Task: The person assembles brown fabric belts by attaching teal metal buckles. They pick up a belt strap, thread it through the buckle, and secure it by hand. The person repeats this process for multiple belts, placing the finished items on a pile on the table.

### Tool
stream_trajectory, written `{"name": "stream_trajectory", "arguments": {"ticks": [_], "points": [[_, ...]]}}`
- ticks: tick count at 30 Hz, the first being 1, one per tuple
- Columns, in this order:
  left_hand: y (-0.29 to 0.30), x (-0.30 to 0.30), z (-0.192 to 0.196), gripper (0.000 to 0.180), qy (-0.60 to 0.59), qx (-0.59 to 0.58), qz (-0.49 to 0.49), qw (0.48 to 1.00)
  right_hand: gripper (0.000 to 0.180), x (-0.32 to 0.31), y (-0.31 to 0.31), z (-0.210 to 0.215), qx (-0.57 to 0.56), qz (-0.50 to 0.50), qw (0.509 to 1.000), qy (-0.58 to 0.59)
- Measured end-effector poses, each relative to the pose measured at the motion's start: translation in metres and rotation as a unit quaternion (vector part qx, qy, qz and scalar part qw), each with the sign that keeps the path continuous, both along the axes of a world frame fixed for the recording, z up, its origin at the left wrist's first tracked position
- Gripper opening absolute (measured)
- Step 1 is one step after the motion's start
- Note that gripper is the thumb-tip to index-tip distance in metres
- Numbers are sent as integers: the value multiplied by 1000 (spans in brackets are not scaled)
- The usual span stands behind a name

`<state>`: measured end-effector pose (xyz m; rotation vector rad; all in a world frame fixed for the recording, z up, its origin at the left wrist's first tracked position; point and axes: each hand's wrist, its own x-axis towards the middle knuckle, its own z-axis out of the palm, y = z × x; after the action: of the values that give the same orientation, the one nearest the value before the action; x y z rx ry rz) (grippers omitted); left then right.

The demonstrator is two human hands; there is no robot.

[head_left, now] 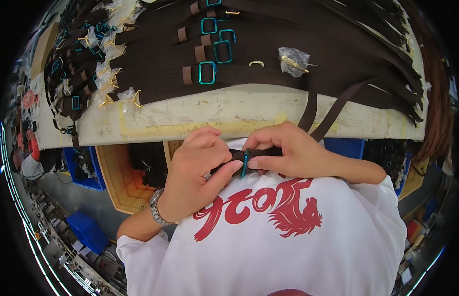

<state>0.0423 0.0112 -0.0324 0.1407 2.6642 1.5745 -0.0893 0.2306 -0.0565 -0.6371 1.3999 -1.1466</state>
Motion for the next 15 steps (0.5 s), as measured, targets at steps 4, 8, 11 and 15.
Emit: {"name": "stream_trajectory", "arguments": {"ticks": [4,8,11,15], "points": [[-5,1,-3,14,-16,9,-73,997,18,-2,3,-4,15,8,1000,-22],[-10,0,3,13,-19,-21,-132,991,18,-9,-2,-1,40,40,998,-40],[-13,-4,2,10,-11,-40,-172,984,21,-2,-3,-14,13,22,999,-32],[-28,-7,-16,7,-221,190,-57,955,30,4,-6,-8,-17,-49,999,-15]]}}
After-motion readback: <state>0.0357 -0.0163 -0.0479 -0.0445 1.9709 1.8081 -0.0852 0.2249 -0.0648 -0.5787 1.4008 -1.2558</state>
